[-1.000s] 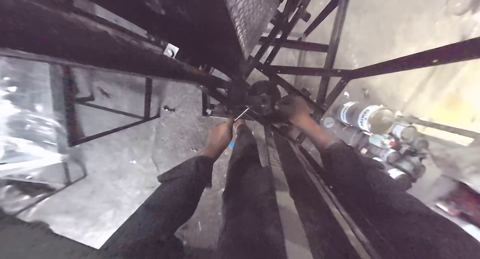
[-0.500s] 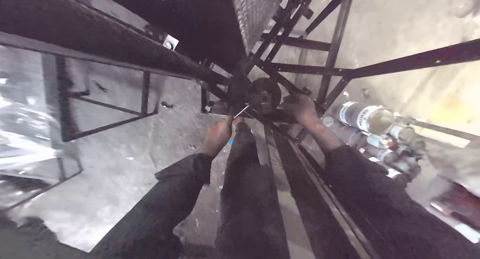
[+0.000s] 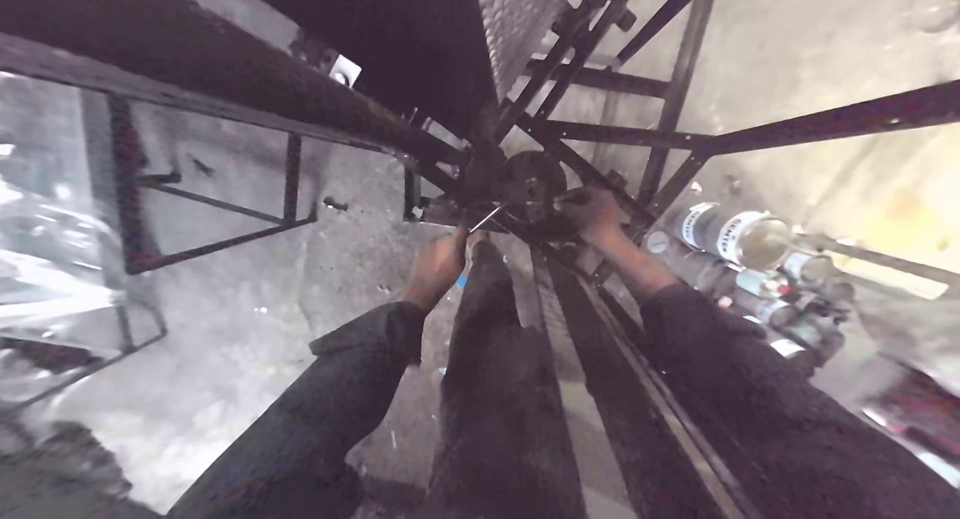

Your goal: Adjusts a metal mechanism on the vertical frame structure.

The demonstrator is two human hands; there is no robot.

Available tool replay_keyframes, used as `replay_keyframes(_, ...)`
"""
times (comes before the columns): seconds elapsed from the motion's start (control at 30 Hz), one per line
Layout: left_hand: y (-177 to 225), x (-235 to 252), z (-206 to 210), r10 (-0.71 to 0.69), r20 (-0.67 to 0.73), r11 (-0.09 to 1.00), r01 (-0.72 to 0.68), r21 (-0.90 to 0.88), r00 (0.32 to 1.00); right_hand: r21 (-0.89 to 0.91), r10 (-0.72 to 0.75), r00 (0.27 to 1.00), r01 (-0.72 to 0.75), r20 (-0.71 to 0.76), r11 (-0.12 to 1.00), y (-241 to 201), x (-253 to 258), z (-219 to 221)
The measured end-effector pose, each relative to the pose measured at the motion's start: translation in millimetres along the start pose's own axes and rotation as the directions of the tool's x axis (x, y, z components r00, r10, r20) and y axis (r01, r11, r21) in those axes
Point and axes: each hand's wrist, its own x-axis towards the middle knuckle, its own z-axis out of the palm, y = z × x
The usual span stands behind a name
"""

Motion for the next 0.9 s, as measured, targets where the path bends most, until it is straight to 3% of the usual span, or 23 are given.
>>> replay_keyframes(0.2, 1, -1, -1, -0.002, 0.011, 1.0, 0.002, 0.006, 1.0, -0.041, -0.004, 1.0, 0.004, 0.012, 0.999, 2, -8, -5)
replay_keyframes(0.43, 2, 1, -1, -0.018, 0.031, 1.0, 0.018, 0.013, 0.999, 0.155, -0.069, 0.995, 0.057, 0.078, 0.986, 14, -31, -31)
replay_keyframes(0.57, -1, 1, 0, -0.007, 0.009, 1.0, 0.007, -0.007, 1.0, -0.01, -0.153, 0.987, 0.154, 0.042, 0.988, 13, -26, -25)
replay_keyframes(0.67, -1, 0, -1, -0.016, 0.015, 1.0, 0.016, -0.007, 1.0, -0.106, -0.14, 0.989, 0.144, 0.044, 0.984, -2, -28, -21)
replay_keyframes(0.9, -1, 0, 0, 0.008, -0.009, 1.0, -0.008, 0.004, 1.0, -0.037, -0.195, 0.981, 0.195, 0.022, 0.98, 8, -28, -14)
